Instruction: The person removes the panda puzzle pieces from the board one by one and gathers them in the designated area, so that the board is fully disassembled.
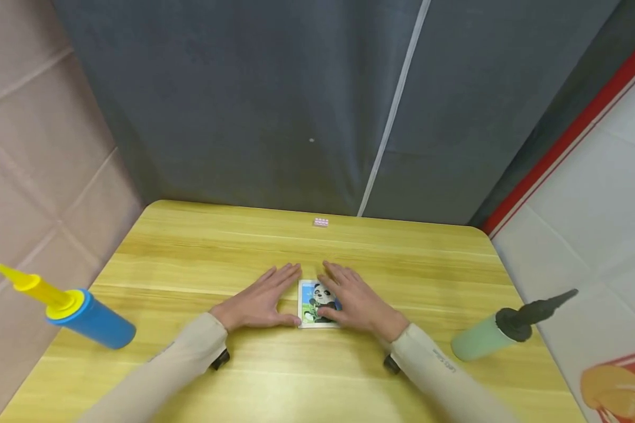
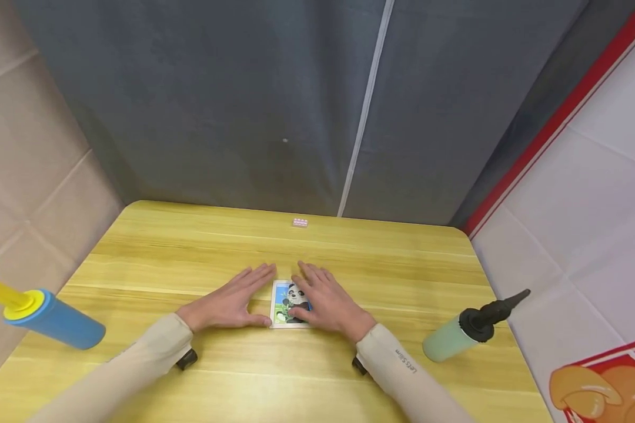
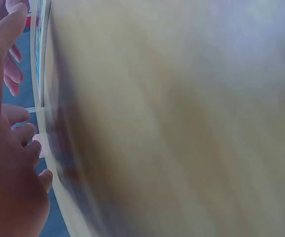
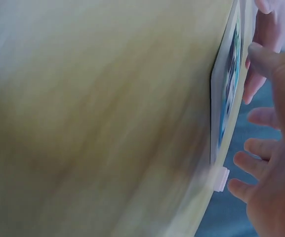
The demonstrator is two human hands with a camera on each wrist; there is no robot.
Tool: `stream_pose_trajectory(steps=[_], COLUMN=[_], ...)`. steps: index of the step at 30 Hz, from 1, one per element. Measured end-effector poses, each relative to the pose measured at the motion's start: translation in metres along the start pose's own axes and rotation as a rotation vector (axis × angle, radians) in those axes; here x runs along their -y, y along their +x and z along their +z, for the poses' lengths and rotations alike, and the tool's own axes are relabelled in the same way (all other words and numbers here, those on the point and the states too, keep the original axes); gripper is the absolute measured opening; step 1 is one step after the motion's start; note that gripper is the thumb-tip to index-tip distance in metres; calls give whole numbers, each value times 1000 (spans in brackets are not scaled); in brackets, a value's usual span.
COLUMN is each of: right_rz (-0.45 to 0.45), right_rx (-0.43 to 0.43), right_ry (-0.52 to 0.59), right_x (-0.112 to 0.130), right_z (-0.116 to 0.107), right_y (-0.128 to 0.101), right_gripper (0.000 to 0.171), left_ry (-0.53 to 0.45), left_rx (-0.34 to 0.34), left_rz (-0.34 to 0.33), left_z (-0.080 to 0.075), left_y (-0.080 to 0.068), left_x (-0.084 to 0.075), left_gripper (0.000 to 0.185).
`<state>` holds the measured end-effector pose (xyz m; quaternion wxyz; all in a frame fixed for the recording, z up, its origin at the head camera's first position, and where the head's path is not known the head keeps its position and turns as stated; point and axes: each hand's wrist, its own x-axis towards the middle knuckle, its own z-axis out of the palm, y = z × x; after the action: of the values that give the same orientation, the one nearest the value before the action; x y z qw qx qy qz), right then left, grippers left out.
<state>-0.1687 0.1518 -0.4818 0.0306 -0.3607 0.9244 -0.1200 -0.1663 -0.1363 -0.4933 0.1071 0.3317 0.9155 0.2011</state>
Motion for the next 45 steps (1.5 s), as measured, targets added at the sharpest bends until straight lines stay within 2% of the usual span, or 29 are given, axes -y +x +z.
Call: stream_pose_trajectory(steps=[6, 13, 25, 33, 41, 45], right_rz=[16, 42, 74, 79, 97, 103], right_rx=[20, 7, 4, 20, 14, 12], right_ry=[39, 89, 76, 34, 143, 155], right_x=[7, 16, 30, 33, 27, 25], right_z=[7, 11, 8, 5, -2, -3], right_y=[5, 7, 23, 29, 41, 45], right_gripper=[70, 61, 50, 49, 40, 39], left_ry=[19, 49, 6, -5, -43, -52], left_rx=[24, 47, 94, 75, 102, 117], left_rz=[-11, -9, -33, -24, -46, -48], left_z=[8, 8, 2, 2, -4, -5], left_y=[2, 3, 8, 8, 10, 11], left_x=[0, -1, -9, -12, -13, -13], left_gripper=[117, 118, 115, 111, 110, 111])
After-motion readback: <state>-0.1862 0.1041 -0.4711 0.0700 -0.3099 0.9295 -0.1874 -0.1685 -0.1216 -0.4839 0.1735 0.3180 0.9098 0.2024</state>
